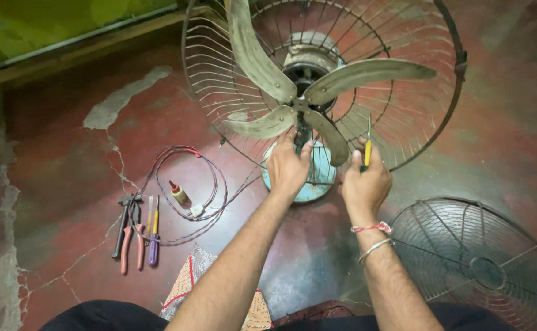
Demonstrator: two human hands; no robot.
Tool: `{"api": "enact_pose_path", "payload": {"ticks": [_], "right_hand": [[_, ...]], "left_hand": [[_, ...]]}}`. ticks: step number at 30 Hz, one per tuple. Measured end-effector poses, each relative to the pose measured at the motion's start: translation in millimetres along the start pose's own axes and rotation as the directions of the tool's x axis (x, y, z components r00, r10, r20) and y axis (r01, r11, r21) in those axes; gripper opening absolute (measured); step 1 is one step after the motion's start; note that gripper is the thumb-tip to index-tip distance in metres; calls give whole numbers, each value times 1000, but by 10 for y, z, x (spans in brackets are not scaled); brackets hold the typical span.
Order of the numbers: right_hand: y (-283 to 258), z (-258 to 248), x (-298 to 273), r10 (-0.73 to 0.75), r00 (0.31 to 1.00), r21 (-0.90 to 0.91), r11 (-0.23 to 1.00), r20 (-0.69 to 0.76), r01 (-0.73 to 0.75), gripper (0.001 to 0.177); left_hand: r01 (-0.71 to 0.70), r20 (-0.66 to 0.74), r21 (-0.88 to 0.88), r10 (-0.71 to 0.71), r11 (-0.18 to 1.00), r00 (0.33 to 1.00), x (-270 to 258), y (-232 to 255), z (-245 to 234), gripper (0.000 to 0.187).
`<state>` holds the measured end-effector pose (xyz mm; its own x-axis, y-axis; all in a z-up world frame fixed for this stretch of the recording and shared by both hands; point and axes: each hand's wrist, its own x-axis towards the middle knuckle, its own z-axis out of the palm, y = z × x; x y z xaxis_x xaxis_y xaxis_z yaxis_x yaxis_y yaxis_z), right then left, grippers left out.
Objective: The person unplugs a power cord, then sits on the floor to disassemble a standing fan. They remove the front grille and use a screwdriver to loosen the central nut holding the fan blades, preparing to access the motor.
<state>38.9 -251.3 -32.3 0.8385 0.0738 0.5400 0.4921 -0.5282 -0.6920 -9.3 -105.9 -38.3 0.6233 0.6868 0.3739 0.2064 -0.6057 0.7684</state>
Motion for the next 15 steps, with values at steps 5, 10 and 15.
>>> {"api": "enact_pose_path", "payload": {"ticks": [5,10,15], "right_hand": [[-121,-182,-167,91,995,-74,993,37,-88,24],[-252,-379,-292,74,995,-123,990,59,-66,22],[-354,-602,-578,-6,998,-62,998,68,10,19]], "left_hand": [[27,48,7,-27,1000,998,-180,81,-211,52],[50,67,46,-53,998,996,-416,214,-522,51],[53,113,37,-56,998,992,-701,202,-839,47]]}}
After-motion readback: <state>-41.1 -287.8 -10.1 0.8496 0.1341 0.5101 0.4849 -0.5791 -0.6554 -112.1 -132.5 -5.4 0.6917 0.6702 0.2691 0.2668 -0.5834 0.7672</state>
